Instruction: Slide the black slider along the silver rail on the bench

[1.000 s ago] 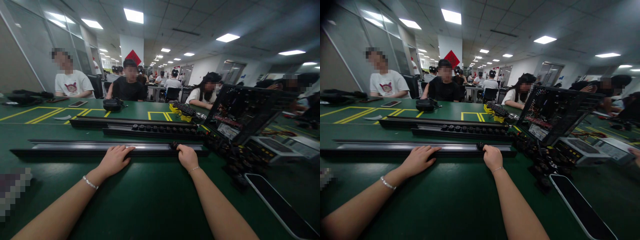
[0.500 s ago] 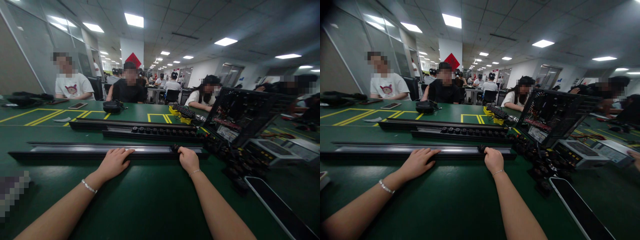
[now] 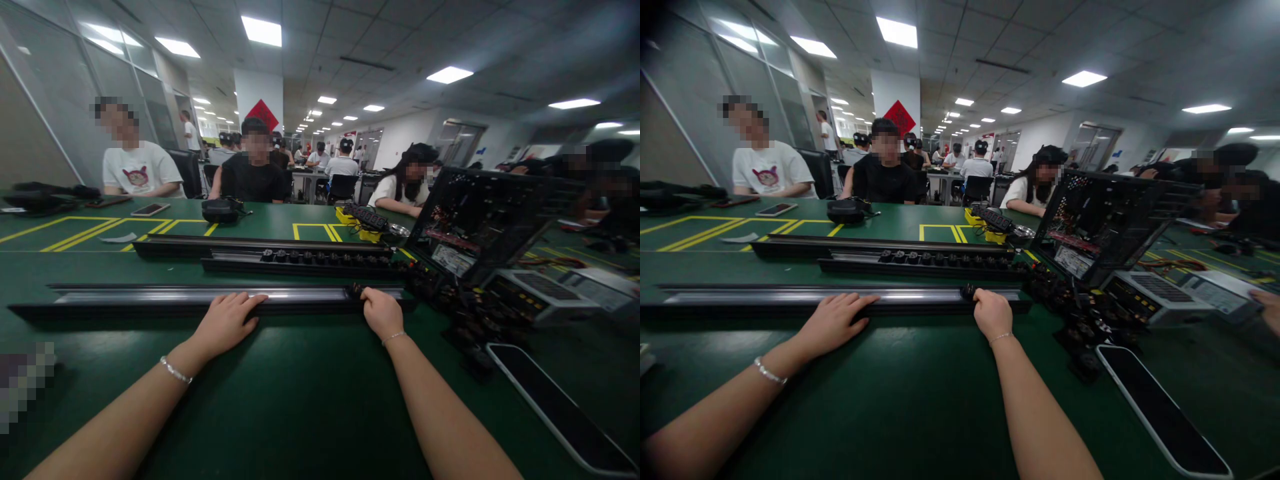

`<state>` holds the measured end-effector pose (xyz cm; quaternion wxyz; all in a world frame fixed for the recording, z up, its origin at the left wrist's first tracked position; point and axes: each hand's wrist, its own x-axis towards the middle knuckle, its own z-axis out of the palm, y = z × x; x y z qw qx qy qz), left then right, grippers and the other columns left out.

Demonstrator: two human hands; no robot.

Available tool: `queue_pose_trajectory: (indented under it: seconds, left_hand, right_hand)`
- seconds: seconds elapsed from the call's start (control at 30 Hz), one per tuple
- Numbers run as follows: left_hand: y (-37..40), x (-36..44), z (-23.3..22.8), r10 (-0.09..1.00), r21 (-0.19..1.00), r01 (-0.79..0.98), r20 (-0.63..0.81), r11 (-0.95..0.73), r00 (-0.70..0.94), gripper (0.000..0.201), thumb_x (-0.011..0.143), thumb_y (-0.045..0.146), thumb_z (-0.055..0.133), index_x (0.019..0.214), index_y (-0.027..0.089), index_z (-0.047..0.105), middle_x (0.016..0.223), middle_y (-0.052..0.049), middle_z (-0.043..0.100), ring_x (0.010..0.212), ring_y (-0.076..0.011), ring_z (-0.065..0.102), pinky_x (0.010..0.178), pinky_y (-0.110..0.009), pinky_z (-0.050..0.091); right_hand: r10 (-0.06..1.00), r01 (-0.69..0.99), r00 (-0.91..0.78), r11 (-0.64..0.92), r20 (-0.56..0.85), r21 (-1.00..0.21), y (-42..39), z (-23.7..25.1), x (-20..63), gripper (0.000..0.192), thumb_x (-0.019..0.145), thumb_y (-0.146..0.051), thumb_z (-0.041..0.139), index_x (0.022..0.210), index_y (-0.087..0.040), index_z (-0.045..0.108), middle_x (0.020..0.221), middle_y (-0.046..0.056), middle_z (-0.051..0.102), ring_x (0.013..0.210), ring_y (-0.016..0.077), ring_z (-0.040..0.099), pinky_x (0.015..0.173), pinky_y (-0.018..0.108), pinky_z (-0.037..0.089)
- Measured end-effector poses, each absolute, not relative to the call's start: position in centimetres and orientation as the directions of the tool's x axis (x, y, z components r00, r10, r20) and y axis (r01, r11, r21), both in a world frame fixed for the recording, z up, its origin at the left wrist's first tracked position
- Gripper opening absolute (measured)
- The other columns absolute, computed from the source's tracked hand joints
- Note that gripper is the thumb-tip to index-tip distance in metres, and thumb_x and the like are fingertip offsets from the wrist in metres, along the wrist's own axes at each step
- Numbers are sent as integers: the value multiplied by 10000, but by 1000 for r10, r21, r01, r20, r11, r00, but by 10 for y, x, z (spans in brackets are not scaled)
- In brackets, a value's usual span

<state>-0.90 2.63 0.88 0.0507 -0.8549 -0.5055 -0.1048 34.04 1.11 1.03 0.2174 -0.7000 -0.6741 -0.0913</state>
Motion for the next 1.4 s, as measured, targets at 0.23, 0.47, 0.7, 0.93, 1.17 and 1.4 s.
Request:
queue_pose_trajectory:
  seconds: [0.23, 0.47, 0.7, 0.93, 1.17, 1.4]
  left_hand:
    - [25, -8, 12, 862, 30, 879, 217, -476, 459, 466, 845, 389, 411, 1304, 307, 432, 1019, -43, 599, 978, -223, 523, 874, -387, 333]
    - [25, -8, 11, 861, 20, 881, 225, -472, 456, 474, 838, 378, 415, 1304, 296, 436, 1026, -51, 601, 974, -227, 520, 867, -390, 339]
    - [26, -8, 10, 864, 29, 882, 220, -471, 454, 475, 836, 387, 417, 1305, 308, 433, 1025, -48, 602, 988, -228, 524, 883, -391, 333]
    - [26, -7, 11, 869, 43, 883, 208, -467, 449, 473, 830, 385, 424, 1296, 302, 443, 1037, -50, 599, 992, -232, 523, 889, -399, 328]
    - [26, -7, 12, 870, 43, 884, 205, -465, 448, 470, 831, 391, 424, 1294, 312, 447, 1036, -47, 603, 995, -231, 522, 893, -401, 330]
    - [26, -8, 12, 868, 34, 883, 204, -469, 453, 471, 843, 395, 408, 1305, 308, 433, 1029, -47, 601, 982, -228, 522, 888, -396, 329]
  right_hand:
    - [888, 983, 127, -52, 443, -177, 10, 11, 352, 274, 742, -119, 404, 741, -217, 659, 770, 22, 674, 755, 170, 563, 721, 269, 342]
    - [868, 975, 178, -93, 464, -199, 9, 11, 361, 280, 730, -125, 411, 705, -227, 671, 731, 21, 669, 741, 173, 555, 744, 282, 351]
    - [825, 959, 238, -116, 513, -259, 7, 9, 365, 260, 734, -167, 433, 685, -221, 682, 838, 32, 663, 826, 182, 532, 802, 298, 351]
    - [749, 908, 362, -147, 555, -393, 18, 7, 349, 314, 759, -401, 499, 957, -177, 594, 987, 92, 608, 953, 232, 507, 885, 377, 329]
    - [797, 895, 384, -197, 467, -401, 27, 1, 342, 444, 747, -431, 508, 1139, -223, 521, 1109, 83, 600, 1080, 253, 479, 1012, 501, 158]
    - [800, 864, 428, -224, 421, -451, 27, 3, 345, 484, 744, -402, 503, 1192, -218, 493, 1129, 78, 597, 1131, 266, 459, 1035, 513, 137]
